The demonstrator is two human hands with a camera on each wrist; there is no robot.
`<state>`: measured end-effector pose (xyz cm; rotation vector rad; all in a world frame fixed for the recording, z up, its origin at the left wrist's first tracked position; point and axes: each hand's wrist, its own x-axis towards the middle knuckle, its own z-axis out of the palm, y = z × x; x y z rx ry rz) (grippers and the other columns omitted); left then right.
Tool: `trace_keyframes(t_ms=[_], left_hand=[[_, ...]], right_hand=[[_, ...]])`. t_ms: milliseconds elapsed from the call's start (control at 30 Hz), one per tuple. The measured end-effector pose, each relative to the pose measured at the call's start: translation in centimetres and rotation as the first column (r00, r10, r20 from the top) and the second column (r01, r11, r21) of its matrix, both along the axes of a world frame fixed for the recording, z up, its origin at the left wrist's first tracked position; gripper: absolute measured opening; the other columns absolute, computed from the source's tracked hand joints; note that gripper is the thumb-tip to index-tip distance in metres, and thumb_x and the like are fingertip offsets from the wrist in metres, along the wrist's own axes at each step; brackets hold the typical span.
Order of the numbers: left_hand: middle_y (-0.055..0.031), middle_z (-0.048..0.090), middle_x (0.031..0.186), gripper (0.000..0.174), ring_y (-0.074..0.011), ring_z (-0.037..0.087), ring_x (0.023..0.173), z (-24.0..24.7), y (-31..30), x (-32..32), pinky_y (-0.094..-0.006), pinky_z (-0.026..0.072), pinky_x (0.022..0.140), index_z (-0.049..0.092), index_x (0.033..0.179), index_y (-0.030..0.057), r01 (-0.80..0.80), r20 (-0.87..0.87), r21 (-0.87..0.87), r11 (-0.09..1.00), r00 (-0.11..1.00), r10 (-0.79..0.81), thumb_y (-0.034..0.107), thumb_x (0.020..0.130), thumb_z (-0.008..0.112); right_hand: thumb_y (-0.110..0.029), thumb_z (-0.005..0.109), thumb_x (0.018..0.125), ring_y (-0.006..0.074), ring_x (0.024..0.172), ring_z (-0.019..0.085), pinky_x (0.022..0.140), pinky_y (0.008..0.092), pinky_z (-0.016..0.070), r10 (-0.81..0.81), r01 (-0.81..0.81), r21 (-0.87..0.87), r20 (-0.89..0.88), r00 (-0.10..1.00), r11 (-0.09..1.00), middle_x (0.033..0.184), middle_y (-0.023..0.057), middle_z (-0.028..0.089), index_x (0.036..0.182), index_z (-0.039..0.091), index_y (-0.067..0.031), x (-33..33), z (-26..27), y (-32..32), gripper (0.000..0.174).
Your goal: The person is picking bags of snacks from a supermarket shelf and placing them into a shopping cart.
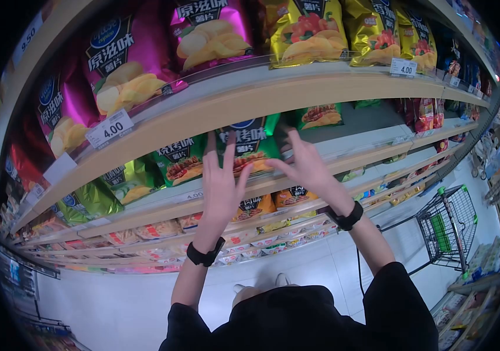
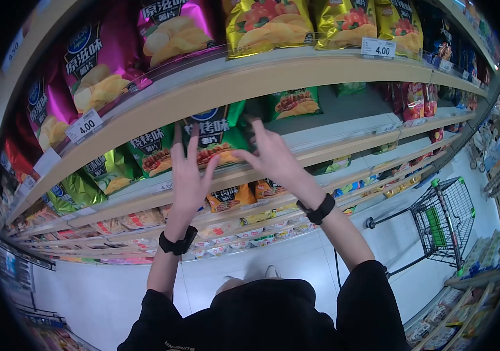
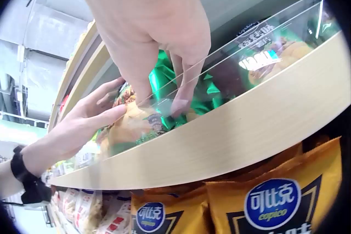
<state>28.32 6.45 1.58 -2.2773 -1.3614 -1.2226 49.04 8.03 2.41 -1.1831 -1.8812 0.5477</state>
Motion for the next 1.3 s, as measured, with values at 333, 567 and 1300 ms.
trace_keyframes(t_ms=[333,567,1300], left_hand=[[-0.0217,0.042,0.14,0.082,-0.039,0.038,0.13,1.9,1.2,-1.8,-0.0501,0.0325,0.107,0.039,0.143,0.0058,-0.129,-0.381,0.206,0.97,0.902,0.201,0.048,0.08,0.068],[-0.0184,0.052,0.129,0.09,-0.0348,0.048,0.121,4.7,3.0,-2.3,-0.0491,0.0365,0.103,0.049,0.132,0.002,-0.098,-0.49,0.06,0.993,0.864,0.115,0.062,0.068,0.07],[-0.0203,0.055,0.12,0.098,-0.035,0.051,0.114,3.6,2.8,-10.9,-0.0451,0.0403,0.097,0.047,0.129,-0.0019,-0.217,-0.586,0.173,0.961,0.762,0.277,0.066,0.062,0.069]], right_hand=[[-0.029,0.073,0.082,0.0385,0.125,0.042,0.102,0.0498,0.0372,-0.187,0.083,0.566,0.128,0.974,0.82,0.133,0.0253,0.045,0.145,0.029,-0.0075,-1.1,0.2,1.1,0.08],[-0.048,0.062,0.087,0.0387,0.13,0.039,0.11,0.0485,0.0296,-0.198,-0.214,0.633,0.514,0.835,0.744,0.136,0.0227,0.044,0.14,0.043,-0.0093,-0.6,2.8,3.2,0.069],[-0.049,0.068,0.078,0.0279,0.138,0.032,0.112,0.0492,0.026,-0.083,-0.375,0.565,0.624,0.777,0.735,0.145,0.0087,0.039,0.147,0.036,-0.024,-2.5,3.2,4.1,0.08]])
